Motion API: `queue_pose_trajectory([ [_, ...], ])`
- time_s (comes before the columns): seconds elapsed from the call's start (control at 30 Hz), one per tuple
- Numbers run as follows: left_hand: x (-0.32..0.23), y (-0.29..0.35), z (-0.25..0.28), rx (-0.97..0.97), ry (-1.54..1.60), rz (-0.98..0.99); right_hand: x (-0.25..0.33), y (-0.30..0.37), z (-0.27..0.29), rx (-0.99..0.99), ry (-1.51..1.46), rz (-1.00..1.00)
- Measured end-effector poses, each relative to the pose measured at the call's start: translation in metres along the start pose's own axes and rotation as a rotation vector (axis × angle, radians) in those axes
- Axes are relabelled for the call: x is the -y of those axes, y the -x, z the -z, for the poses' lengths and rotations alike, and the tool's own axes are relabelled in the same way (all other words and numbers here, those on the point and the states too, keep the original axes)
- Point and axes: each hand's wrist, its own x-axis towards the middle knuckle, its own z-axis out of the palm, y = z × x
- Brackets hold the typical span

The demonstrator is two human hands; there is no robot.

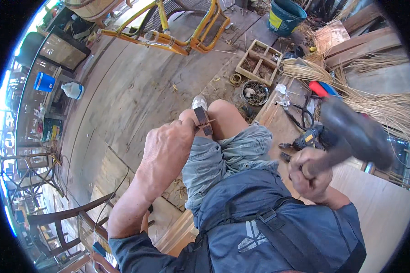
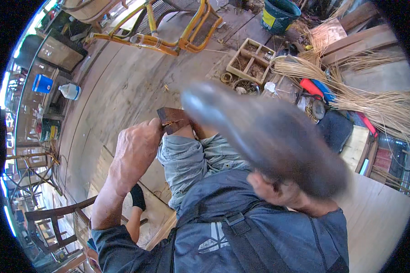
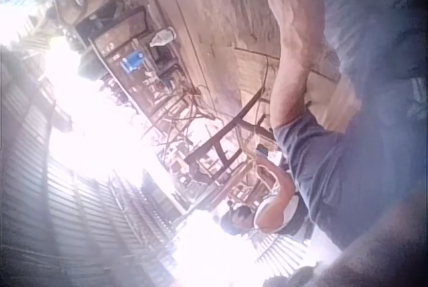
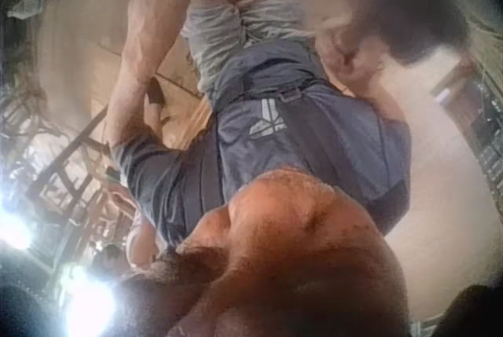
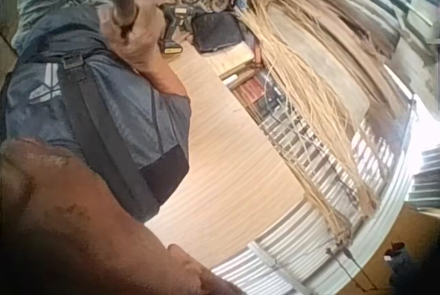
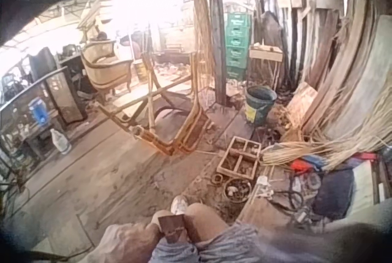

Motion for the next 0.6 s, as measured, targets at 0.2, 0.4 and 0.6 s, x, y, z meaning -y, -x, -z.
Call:
queue_pose_trajectory([
  [0.2,-0.006,-0.007,0.006,0.018,0.0,0.021,-0.034,0.002,-0.02,0.252,0.108,-0.321],
  [0.4,-0.004,-0.008,0.004,0.065,-0.054,-0.002,-0.024,0.011,-0.018,0.053,-0.106,-0.129],
  [0.6,0.001,-0.002,-0.004,0.098,-0.046,0.06,-0.018,-0.009,-0.017,0.194,0.009,-0.275],
])
